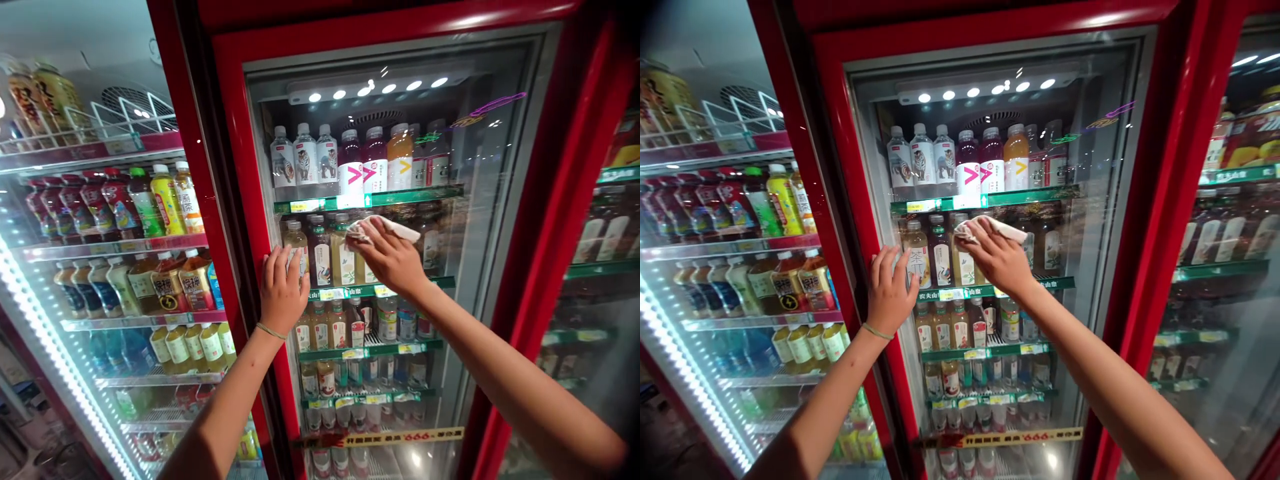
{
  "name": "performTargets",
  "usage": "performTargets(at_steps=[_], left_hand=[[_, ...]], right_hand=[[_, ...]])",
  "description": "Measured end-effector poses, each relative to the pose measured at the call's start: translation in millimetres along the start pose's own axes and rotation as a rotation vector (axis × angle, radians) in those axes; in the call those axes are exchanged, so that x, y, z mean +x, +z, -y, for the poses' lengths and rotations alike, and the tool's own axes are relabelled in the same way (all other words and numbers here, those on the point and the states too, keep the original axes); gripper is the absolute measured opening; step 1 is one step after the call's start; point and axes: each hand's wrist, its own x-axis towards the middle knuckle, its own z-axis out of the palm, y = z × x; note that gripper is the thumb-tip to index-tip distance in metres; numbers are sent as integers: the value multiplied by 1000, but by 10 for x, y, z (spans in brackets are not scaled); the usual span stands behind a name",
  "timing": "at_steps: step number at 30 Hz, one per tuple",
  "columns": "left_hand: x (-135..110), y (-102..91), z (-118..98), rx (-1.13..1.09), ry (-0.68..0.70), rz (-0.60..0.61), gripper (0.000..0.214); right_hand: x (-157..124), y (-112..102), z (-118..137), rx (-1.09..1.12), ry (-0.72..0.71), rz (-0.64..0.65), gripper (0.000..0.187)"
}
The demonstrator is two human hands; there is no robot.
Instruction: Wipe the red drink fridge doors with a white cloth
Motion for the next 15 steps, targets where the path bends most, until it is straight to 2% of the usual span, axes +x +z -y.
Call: performTargets(at_steps=[3,5,7,9,11,13,15], left_hand=[[105,87,-172,-20,-17,10,51],[182,144,-277,-34,-42,0,51],[248,207,-370,-41,-55,-15,53],[291,278,-442,-29,-61,-39,54],[303,357,-486,6,-64,-74,56],[288,437,-499,50,-54,-107,58],[260,510,-490,82,-37,-132,62]], right_hand=[[34,-95,-287,-30,159,-111,55],[74,-131,-353,-39,237,-160,55],[31,-150,-343,-29,173,-114,54],[-109,-181,-359,-15,23,-11,50],[-274,-234,-470,-18,-71,55,48],[-366,-288,-640,-41,-7,19,49],[-336,-311,-761,-61,166,-84,54]])
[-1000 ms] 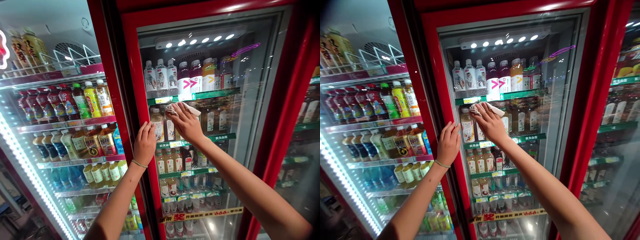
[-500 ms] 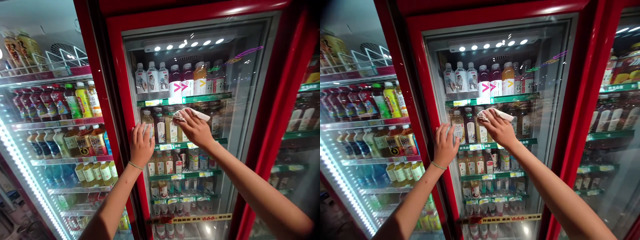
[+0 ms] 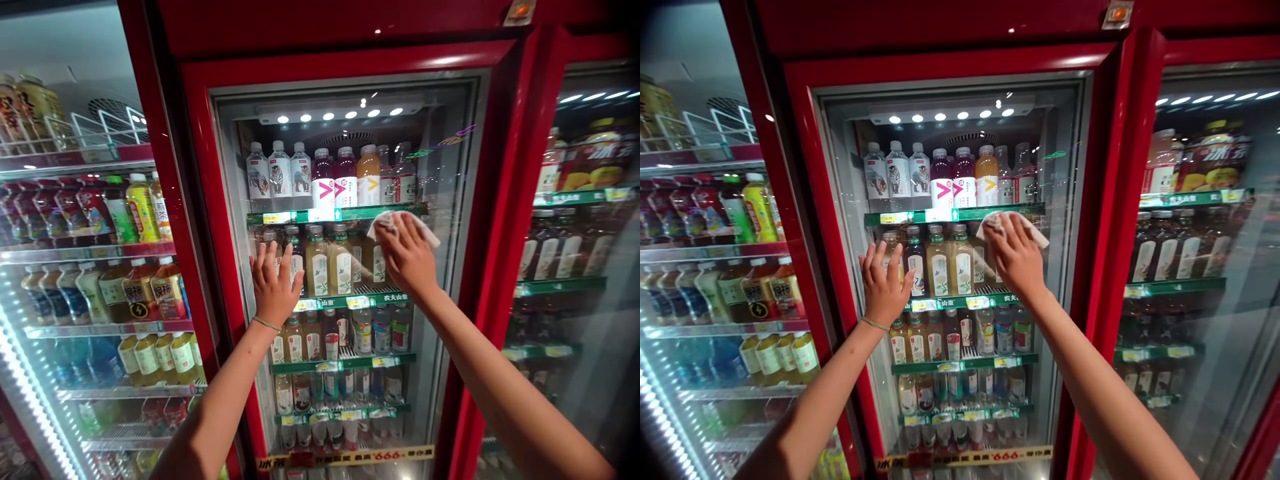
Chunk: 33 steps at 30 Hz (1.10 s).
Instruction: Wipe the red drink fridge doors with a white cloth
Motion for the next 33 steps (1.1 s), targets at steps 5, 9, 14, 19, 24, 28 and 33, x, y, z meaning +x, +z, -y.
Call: performTargets(at_steps=[5,9,14,19,24,28,33], left_hand=[[-62,84,28,16,-5,-27,66],[-61,80,24,71,31,-47,67],[-56,81,15,93,38,-57,68],[-62,75,36,53,22,-46,66],[-73,63,50,51,25,-42,65],[-78,64,39,64,21,-38,65],[-71,60,37,82,29,-47,65]], right_hand=[[142,65,206,18,71,-36,60],[-71,10,141,15,-145,112,52],[-39,23,-101,-11,110,-45,60],[137,151,329,3,92,-52,59],[4,66,236,-17,-79,27,55],[128,99,157,-18,162,-124,62],[221,155,441,13,78,-46,65]])
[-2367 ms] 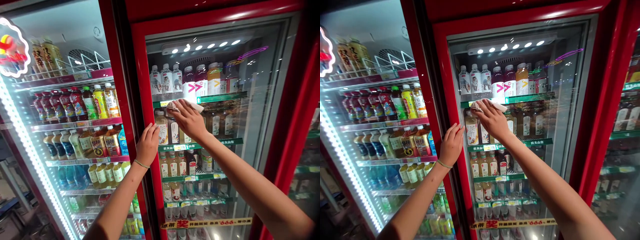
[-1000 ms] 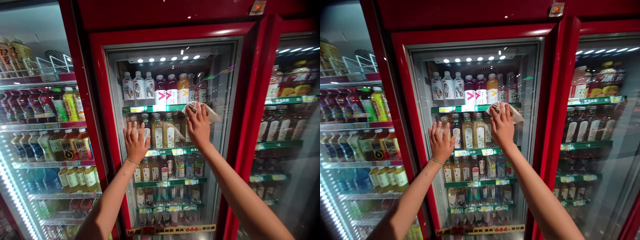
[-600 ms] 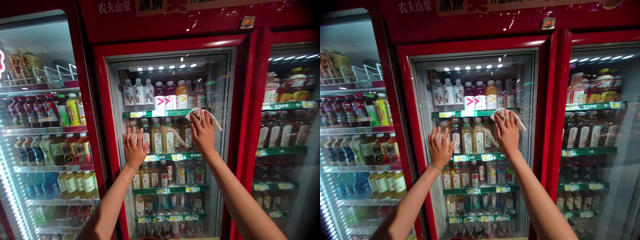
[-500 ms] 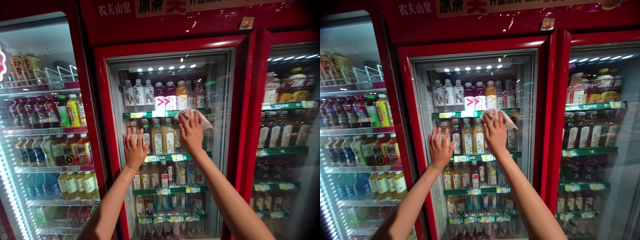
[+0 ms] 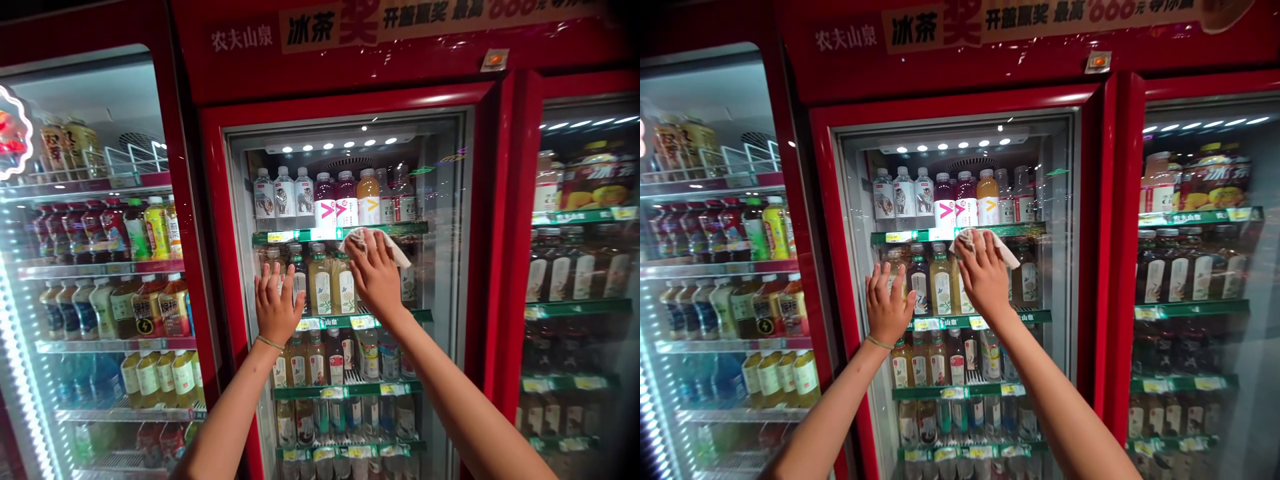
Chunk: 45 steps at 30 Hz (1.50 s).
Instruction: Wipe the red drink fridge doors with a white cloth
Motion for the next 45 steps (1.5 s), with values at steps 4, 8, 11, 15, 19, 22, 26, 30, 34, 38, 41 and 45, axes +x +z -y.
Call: performTargets(at_steps=[4,8,11,15,19,22,26,30,34,38,41,45], left_hand=[[2,-4,1,2,3,0,66],[-6,5,-7,0,-7,-1,66],[-11,6,-8,-24,-19,-3,64],[-3,-25,16,-29,-9,12,62],[8,-81,69,-26,17,35,59],[-13,-133,137,-18,51,49,56],[-101,-213,255,-33,93,89,54],[-178,-272,354,-51,115,136,51],[-199,-318,403,-35,127,139,49],[-262,-393,453,18,125,110,50],[-350,-452,480,44,99,118,50],[-424,-499,481,49,63,143,51]], right_hand=[[-27,-69,-150,-8,-89,34,64],[68,-25,-156,-22,119,-97,60],[45,32,84,0,48,-34,58],[-102,7,200,39,-195,125,56],[-48,33,182,41,-25,1,62],[20,105,348,70,14,-23,64],[-24,116,505,134,-191,129,61],[37,124,511,106,-121,88,56],[37,201,686,126,-166,79,53],[-160,223,791,127,-393,150,45],[-175,244,825,95,-300,87,45],[-79,307,959,143,-273,82,46]])
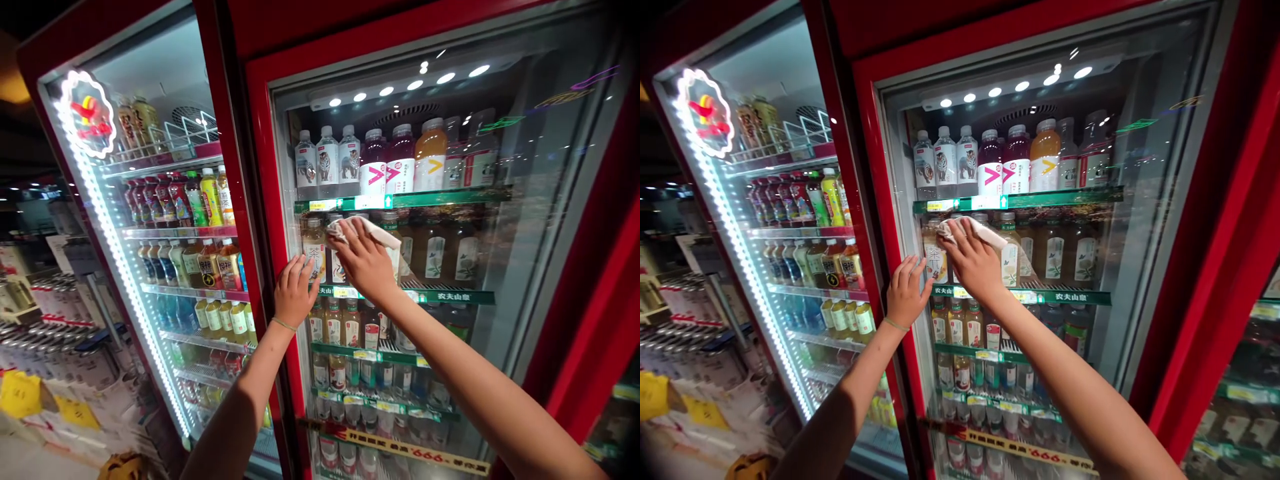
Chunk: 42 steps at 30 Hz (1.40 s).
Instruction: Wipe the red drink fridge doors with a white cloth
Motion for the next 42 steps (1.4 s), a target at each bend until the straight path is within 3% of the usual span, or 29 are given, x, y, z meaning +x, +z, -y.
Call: performTargets(at_steps=[4,9,14,19,25,31,36,42], left_hand=[[-23,-28,11,-12,17,28,53],[-44,-60,18,-48,1,39,55],[-157,-91,46,-53,10,55,57],[-363,-126,84,-41,17,78,58],[-494,-200,126,-78,28,152,60],[-555,-216,155,-99,-13,257,55],[-565,-243,176,-98,-19,321,51],[-570,-274,189,-114,-22,345,47]], right_hand=[[5,35,27,79,-109,70,50],[61,95,104,94,34,8,46],[58,91,169,107,-146,90,44],[194,161,236,82,-31,16,42],[217,260,419,214,-180,83,47],[271,318,497,214,-61,20,44],[258,323,586,266,-168,82,45],[282,325,662,297,-43,92,44]])
